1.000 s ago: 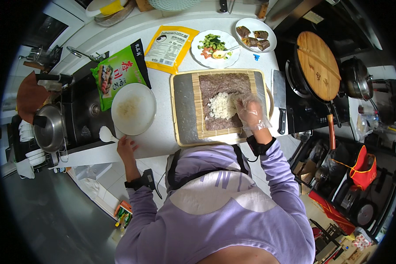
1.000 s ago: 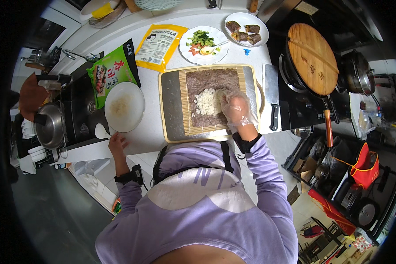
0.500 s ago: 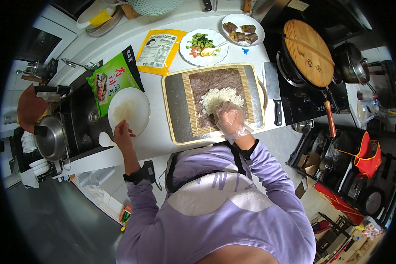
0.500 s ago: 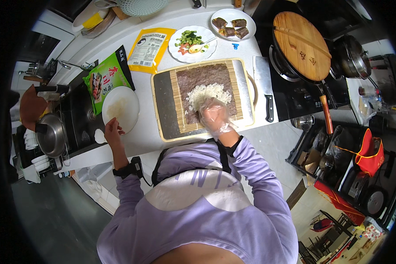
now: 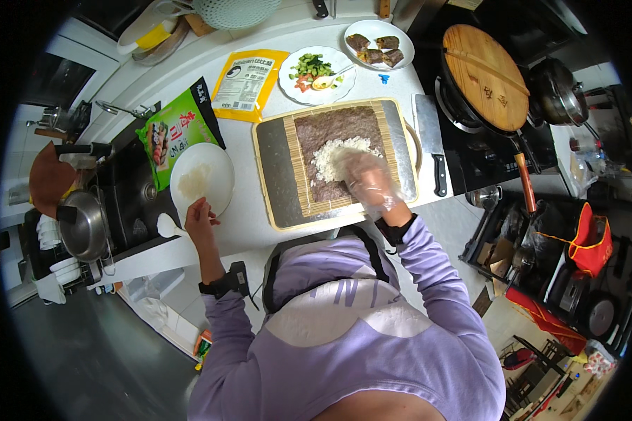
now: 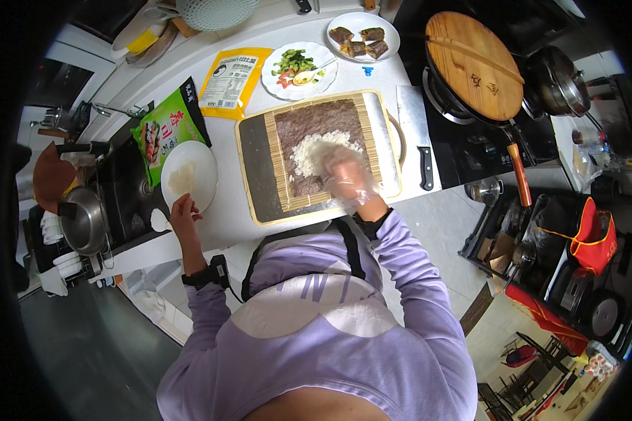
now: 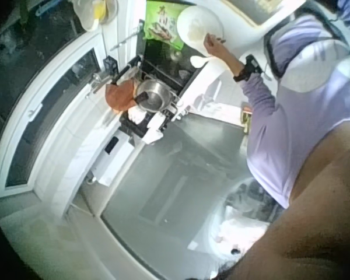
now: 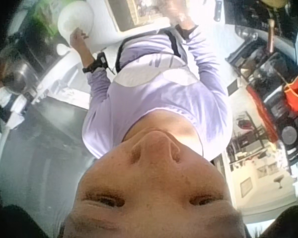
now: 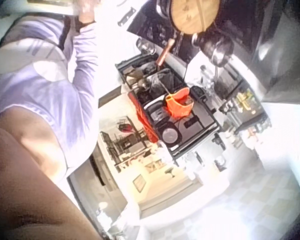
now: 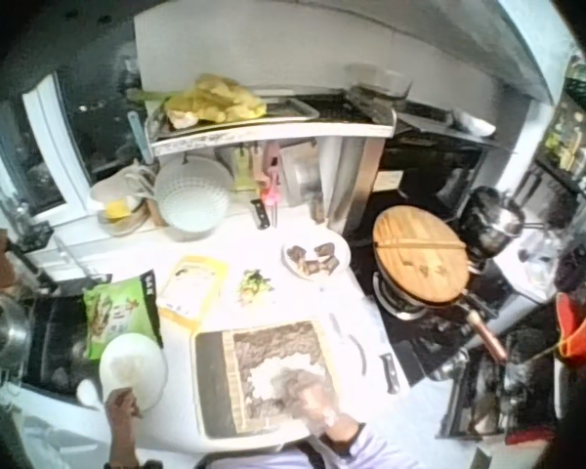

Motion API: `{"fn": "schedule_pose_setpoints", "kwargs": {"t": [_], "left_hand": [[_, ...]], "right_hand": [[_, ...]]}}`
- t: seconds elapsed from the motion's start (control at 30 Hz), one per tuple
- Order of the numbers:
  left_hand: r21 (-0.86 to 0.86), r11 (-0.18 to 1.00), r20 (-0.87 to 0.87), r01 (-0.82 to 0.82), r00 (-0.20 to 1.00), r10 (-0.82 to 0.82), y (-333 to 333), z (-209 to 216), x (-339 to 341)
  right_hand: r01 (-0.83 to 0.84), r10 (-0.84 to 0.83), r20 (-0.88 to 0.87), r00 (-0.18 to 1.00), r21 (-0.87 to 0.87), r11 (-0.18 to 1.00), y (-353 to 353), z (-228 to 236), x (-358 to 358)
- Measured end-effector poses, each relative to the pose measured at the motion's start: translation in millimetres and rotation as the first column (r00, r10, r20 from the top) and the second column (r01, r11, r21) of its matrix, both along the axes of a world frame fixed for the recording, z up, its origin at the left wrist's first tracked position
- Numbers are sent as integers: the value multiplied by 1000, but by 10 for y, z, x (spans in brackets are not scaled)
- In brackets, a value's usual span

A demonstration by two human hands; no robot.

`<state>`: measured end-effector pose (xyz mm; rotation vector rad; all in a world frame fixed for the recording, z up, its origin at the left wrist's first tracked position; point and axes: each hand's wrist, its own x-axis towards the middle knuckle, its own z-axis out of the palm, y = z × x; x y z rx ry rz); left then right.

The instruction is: The person prepares a sushi roll by placing a sheet of nori on a bamboo mat, spreading rice over it, and adding chopped vegetables and shredded cheese. The person uses gloved hands to handle the ingredients and arranges them in layers on the nori.

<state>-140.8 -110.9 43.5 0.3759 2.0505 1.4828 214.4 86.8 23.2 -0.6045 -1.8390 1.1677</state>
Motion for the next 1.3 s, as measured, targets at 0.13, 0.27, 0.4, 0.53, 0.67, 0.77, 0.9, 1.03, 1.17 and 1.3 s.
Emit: {"fn": "schedule_pose_setpoints", "kwargs": {"t": [0.13,0.27,0.4,0.53,0.67,0.77,0.9,1.03,1.17,1.3], "left_hand": [[-3,983,4,-182,983,182,-114,-298,-205],[-112,909,-54,-402,916,398,-258,-609,-545],[-188,910,-18,-368,928,372,-395,-767,-606],[-61,949,244,-310,917,315,-440,-929,-624],[7,978,261,-209,945,200,-509,-1199,-740],[-192,980,-118,62,989,-85,-526,-1239,-841],[90,948,388,-306,887,249,-370,-929,-748],[110,971,278,-213,944,176,-155,-306,-429],[156,987,223,30,973,-65,274,275,-121],[341,908,222,243,918,-329,966,464,311]], "right_hand": [[56,-324,574,752,433,899,10,138,194],[225,-387,263,884,486,844,-46,253,259],[444,-431,234,871,-3,896,-211,164,284],[178,-378,403,834,453,874,-255,26,345],[147,-248,250,936,364,920,-315,-29,233],[86,-363,464,808,516,852,-343,14,110],[163,-224,411,884,178,970,-321,183,183],[486,-523,251,815,196,852,-241,451,425],[500,-588,368,720,313,808,-112,744,634],[377,-544,301,783,465,801,3,940,465]]}}
